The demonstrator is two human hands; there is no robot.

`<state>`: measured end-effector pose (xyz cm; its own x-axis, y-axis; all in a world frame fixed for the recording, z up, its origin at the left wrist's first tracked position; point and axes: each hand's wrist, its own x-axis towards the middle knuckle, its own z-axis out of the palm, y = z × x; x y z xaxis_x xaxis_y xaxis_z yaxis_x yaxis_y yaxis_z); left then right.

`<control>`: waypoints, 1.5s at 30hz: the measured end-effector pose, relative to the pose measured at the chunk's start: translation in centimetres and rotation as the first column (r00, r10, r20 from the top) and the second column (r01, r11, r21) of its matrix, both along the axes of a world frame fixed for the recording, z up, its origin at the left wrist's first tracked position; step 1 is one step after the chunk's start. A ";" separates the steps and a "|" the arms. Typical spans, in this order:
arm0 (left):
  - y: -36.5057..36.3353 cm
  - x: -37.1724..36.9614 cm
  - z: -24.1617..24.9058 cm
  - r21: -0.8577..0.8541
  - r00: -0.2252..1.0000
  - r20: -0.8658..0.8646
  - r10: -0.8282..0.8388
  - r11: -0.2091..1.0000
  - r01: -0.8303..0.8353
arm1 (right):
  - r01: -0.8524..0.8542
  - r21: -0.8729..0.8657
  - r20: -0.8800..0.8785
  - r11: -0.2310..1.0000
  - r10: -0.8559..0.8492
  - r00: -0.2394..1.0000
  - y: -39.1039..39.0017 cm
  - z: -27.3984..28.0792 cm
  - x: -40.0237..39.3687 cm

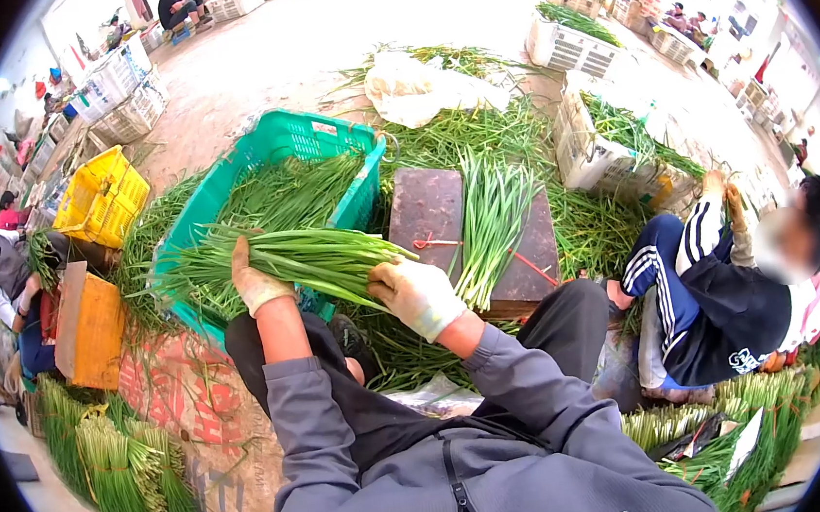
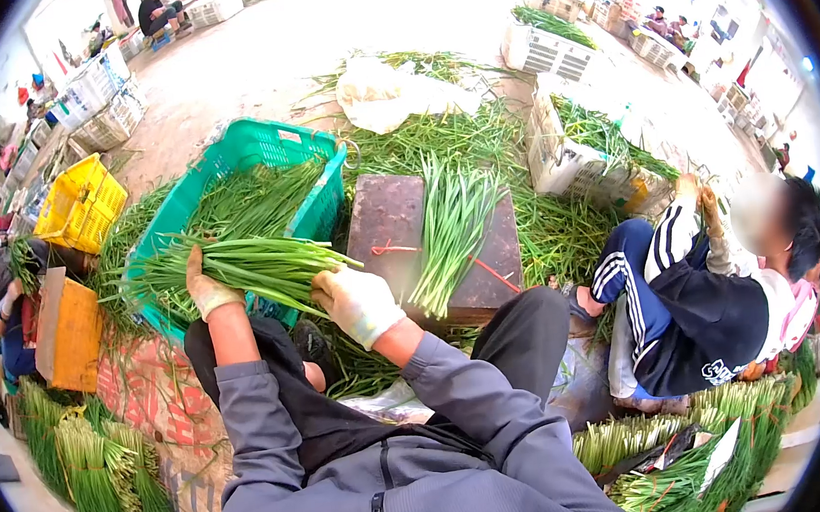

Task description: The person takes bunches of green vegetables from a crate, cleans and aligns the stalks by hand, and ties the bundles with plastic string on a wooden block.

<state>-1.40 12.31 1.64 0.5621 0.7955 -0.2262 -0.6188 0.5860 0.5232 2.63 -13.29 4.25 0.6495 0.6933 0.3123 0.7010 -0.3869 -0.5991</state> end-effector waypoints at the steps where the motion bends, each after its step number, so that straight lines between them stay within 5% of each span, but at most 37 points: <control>1: -0.2 -0.1 0.5 0.012 1.000 -0.026 0.007 1.000 -0.007 | -0.025 0.001 -0.048 1.000 0.025 0.999 0.1 -0.2 0.3; 6: 1.1 -0.8 0.0 0.002 0.999 -0.035 0.018 1.000 -0.018 | -0.075 0.030 -0.158 0.997 0.079 0.984 -2.0 -1.1 0.3; 8: 1.6 -1.5 1.1 -0.013 0.999 -0.026 0.043 0.999 -0.043 | -0.088 -0.099 -0.073 0.991 0.081 0.994 -4.0 -4.1 0.0; 10: 2.7 -1.8 1.3 -0.058 0.994 -0.031 0.104 0.993 -0.105 | -0.206 -0.350 -0.166 0.914 0.156 0.974 -6.6 -9.2 -0.4; 12: 2.9 -2.2 1.6 -0.032 0.995 0.027 0.097 0.995 -0.096 | -0.431 -0.820 -0.349 0.377 0.268 0.898 -8.1 -12.2 -0.4; 14: 3.2 -2.1 1.3 -0.019 0.994 0.032 0.100 0.995 -0.100 | -0.528 -0.806 -0.462 0.266 0.275 0.843 -8.8 -11.4 -0.2; 16: 3.9 -1.7 -0.5 -0.004 0.989 -0.027 0.146 0.989 -0.146 | -0.198 -0.381 -0.382 0.903 0.041 0.923 -7.5 -9.1 -0.4; 18: 3.6 -1.2 -0.3 -0.065 0.990 -0.026 0.135 0.988 -0.137 | -0.240 -0.184 -0.485 0.953 0.124 0.865 -5.2 -8.0 0.6; 20: 2.4 -0.8 0.3 -0.119 0.994 -0.032 0.105 0.987 -0.108 | -0.171 0.132 -0.912 0.976 0.187 0.366 -2.7 -3.7 0.2; 22: 2.6 -0.4 -0.7 -0.103 0.996 0.001 0.088 0.991 -0.088 | 0.148 0.394 -0.911 0.907 0.407 -0.063 -0.2 -3.0 -1.1; 23: 2.4 -0.4 -0.7 -0.109 0.997 -0.015 0.072 0.991 -0.073 | 0.286 0.425 -0.868 0.859 0.476 -0.143 1.4 -3.5 -1.5; 28: 3.3 -1.0 -1.6 -0.154 0.997 -0.027 0.071 0.985 -0.074 | 0.290 0.589 -0.764 0.755 0.636 -0.105 1.2 -5.5 -1.4; 30: 3.9 -1.2 -1.5 -0.166 0.998 -0.020 0.066 0.984 -0.069 | -0.037 0.702 -0.709 0.711 0.694 -0.121 -1.6 -6.9 -0.6; 32: 4.0 -1.1 -1.6 -0.156 0.996 -0.004 0.093 0.983 -0.092 | -0.280 0.472 -0.877 0.836 0.477 -0.055 -3.7 -7.5 0.2; 33: 3.4 -1.0 -0.9 -0.168 0.995 -0.041 0.090 0.981 -0.096 | -0.485 0.229 -0.937 0.844 0.326 0.124 -3.3 -6.9 0.8; 34: 3.6 -0.6 -1.3 -0.202 0.996 -0.048 0.076 0.976 -0.085 | -0.480 0.229 -0.938 0.847 0.324 0.124 -2.8 -7.6 0.7; 35: 3.6 -0.1 -2.0 -0.184 0.998 -0.015 0.055 0.981 -0.057 | -0.464 0.098 -0.837 0.881 0.325 0.440 -1.4 -8.5 0.6; 36: 3.7 0.3 -2.9 -0.163 0.999 0.016 0.033 0.986 -0.030 | -0.402 -0.019 -0.642 0.915 0.297 0.707 0.1 -9.1 0.3; 38: 1.5 0.4 -0.9 -0.216 0.998 -0.062 0.014 0.976 -0.027 | -0.008 0.114 -0.438 0.994 0.057 0.897 4.0 -8.5 -0.1; 39: 1.4 0.6 -1.2 -0.236 0.997 -0.073 -0.006 0.972 -0.011 | -0.002 0.129 -0.348 0.992 0.047 0.936 5.9 -7.9 -0.2; 40: 1.3 0.8 -1.7 -0.254 0.996 -0.085 -0.024 0.967 0.002 | 0.000 0.147 -0.257 0.989 0.038 0.966 7.4 -7.5 0.1; 41: 1.4 0.9 -2.2 -0.253 0.996 -0.079 -0.036 0.967 0.015 | -0.178 0.163 -0.463 0.970 0.235 0.855 8.5 -7.1 0.7; 42: 1.2 0.9 -2.1 -0.245 0.994 -0.104 -0.029 0.970 0.002 | 0.022 0.272 -0.804 0.962 0.214 0.554 9.5 -6.7 0.0; 45: 0.8 0.2 -0.7 -0.240 0.997 -0.069 -0.018 0.971 0.001 | -0.041 0.351 -0.759 0.936 0.310 0.572 8.1 -6.3 -0.5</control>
